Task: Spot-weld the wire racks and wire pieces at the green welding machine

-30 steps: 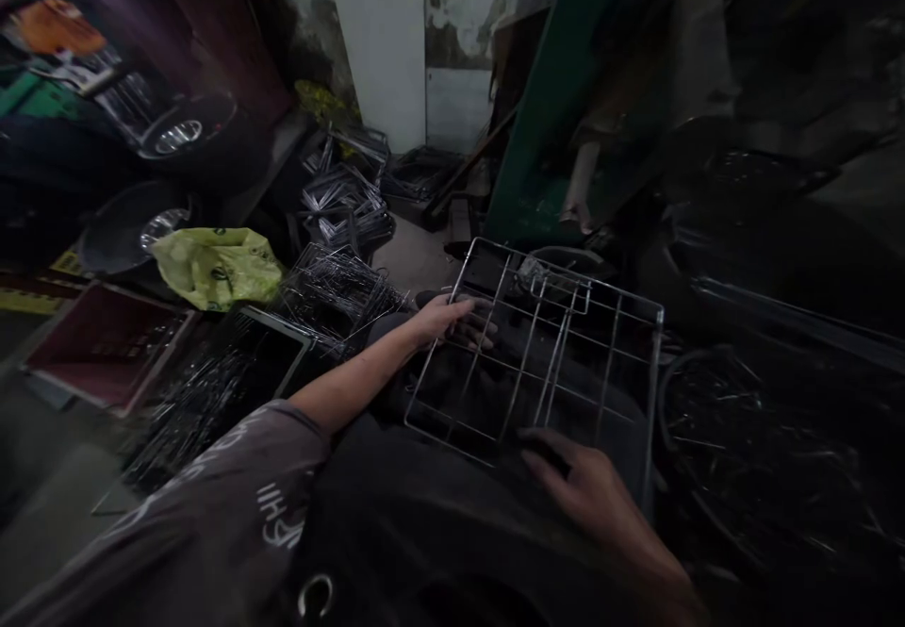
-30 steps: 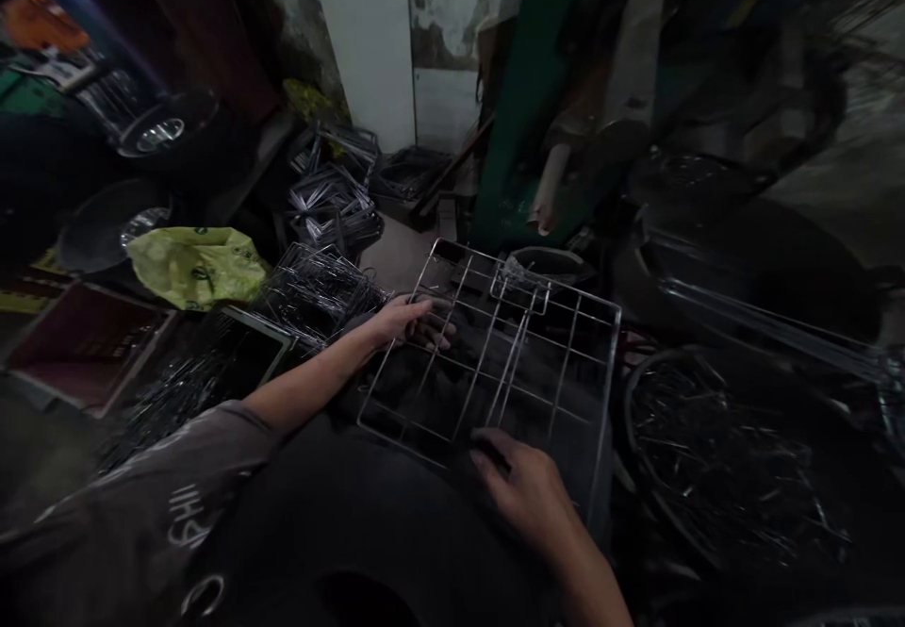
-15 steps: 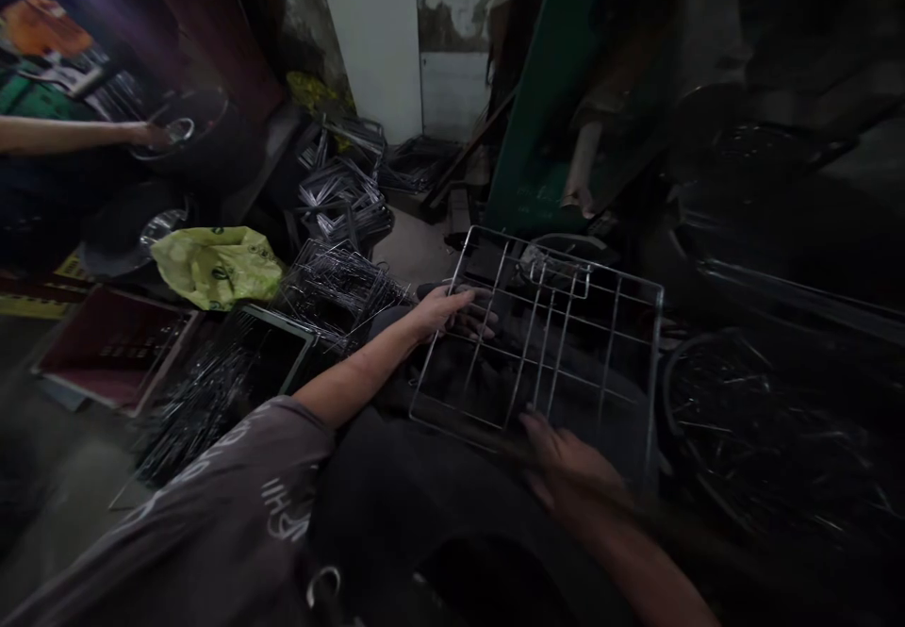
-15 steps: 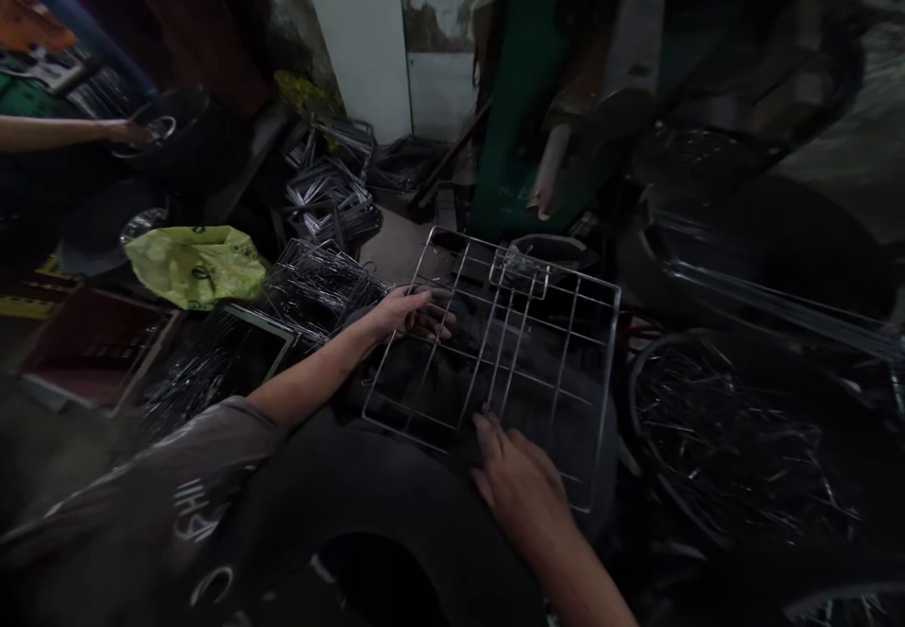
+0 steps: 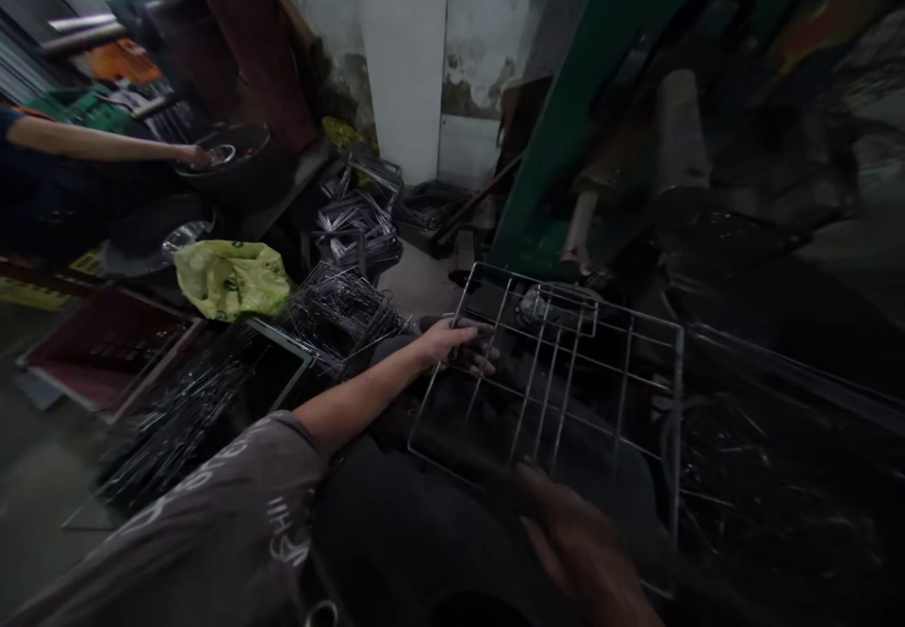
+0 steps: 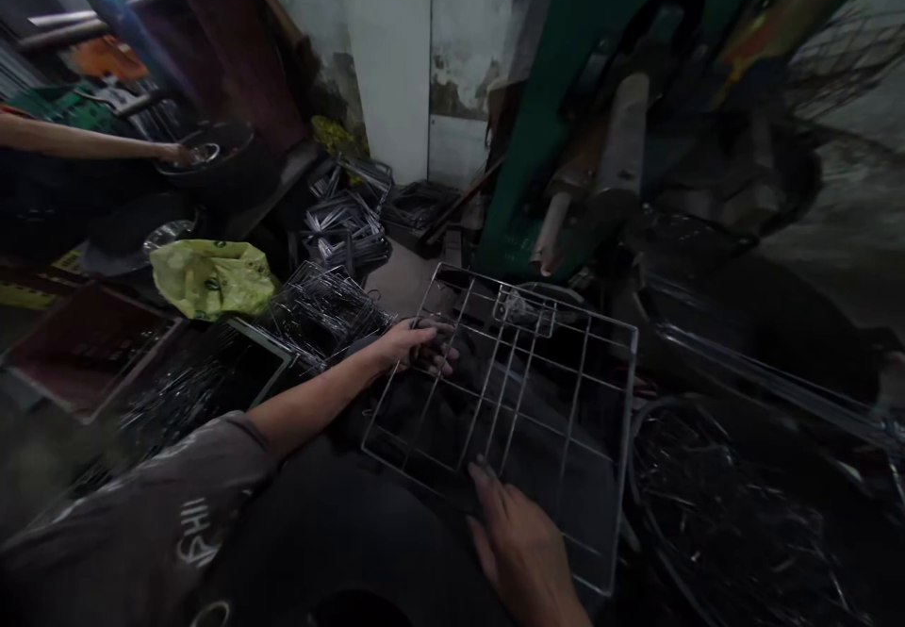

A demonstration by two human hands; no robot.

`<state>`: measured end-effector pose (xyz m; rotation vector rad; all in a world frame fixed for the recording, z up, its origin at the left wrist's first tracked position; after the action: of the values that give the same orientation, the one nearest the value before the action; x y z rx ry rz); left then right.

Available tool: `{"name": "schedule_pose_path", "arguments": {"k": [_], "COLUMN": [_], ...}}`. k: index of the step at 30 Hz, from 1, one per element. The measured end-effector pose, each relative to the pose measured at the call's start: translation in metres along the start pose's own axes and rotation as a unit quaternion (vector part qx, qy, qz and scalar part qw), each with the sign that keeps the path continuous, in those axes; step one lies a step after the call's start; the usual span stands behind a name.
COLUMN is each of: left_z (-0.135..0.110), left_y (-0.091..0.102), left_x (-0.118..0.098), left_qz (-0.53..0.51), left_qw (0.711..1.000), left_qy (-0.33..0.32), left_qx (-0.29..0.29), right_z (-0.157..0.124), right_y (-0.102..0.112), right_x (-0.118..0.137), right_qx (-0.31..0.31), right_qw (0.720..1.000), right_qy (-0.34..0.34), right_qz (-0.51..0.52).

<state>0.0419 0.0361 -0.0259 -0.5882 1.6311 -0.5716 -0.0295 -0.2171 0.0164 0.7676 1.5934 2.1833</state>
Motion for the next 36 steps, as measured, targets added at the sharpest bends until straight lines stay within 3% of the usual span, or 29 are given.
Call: {"name": "schedule_pose_path", "arguments": {"k": [6,13,16,30,36], "left_z": [0.005,0.022,0.025,0.028,0.043], "left_y": [-0.005,-0.006,-0.005,-0.002,0.000], "left_x": [-0.010,-0.017,-0.017,-0.019,-0.020], "left_qz": [-0.001,-0.008,-0.007,-0.010,-0.002], "left_qw": [1.000,0.999,0.999,0.998,0.998], "left_qy": [-0.013,-0.042,-0.036,-0.053,-0.058], "left_qx": [-0.003,0.017,0.018,0.026,0.012], "right_z": [0.012,0.011,0.012,0.018,0.034], "right_y": [0.009,-0.013,-0.019,-0.011,-0.001], "right_x": [-0.001,-0.025,-0.029,-0.018,-0.026], "right_qx": [-0.021,-0.009,-0.016,-0.070,-0.050], "right_qw": [1.000,0.999,1.000,0.997,0.999], "right_qy": [0.016,0.032,0.001,0.035,0.019], "right_qz": [0.011,0.008,0.011,0.005,0.000]}}
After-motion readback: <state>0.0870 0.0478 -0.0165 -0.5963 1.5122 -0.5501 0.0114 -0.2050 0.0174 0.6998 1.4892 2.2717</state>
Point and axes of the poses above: each hand's wrist, its own z-axis towards the middle knuckle, its own y-axis out of the back of the hand, x = y × z, the point moved 5 cm from there along z, towards the middle knuckle, and after that the axes turned 13 degrees about -y, right-handed, at the moved point
